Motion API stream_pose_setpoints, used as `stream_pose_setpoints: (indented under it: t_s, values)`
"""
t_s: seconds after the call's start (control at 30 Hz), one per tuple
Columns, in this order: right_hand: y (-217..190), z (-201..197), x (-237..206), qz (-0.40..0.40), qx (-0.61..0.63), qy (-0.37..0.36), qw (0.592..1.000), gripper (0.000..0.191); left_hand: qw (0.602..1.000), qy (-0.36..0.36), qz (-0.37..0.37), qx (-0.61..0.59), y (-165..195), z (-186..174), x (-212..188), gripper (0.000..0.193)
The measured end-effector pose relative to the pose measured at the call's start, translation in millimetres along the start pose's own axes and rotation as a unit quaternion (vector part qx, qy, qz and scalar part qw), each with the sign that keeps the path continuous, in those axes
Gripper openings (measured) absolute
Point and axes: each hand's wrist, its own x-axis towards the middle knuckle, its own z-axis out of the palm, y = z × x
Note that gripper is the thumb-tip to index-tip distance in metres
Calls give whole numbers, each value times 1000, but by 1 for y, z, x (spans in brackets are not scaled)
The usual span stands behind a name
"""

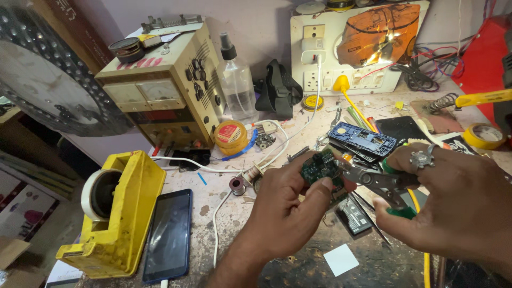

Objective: The person holds a small green circuit board and probes it with a pointed tool, then uses green-handled pliers to grip and pull components and wires off the board. They turn the board over, brush its surface, set it on the workbench, and pick up a hot air gun aimed at the board.

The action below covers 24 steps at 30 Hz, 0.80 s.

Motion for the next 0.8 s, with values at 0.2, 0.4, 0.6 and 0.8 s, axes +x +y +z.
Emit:
stream_pose_setpoints:
  t_s: [0.2, 0.4, 0.6, 0.8]
  values:
    - [2, 2, 2, -35, -3, -3, 999, 55, 997, -15, 71, 22, -7, -5, 1, 23]
    - [-4, 11, 0, 2, -13, -13, 1000, 77, 995, 23, 55, -79, -12, 6, 4, 26]
    - [-6, 15, -2, 16, -41, -25, 999, 82, 996, 67, 56, -31, -9, 10, 1, 26]
    - [-6, 8, 2, -83, -51, 29, 995, 78, 993, 72, 89, -2, -6, 7, 1, 25]
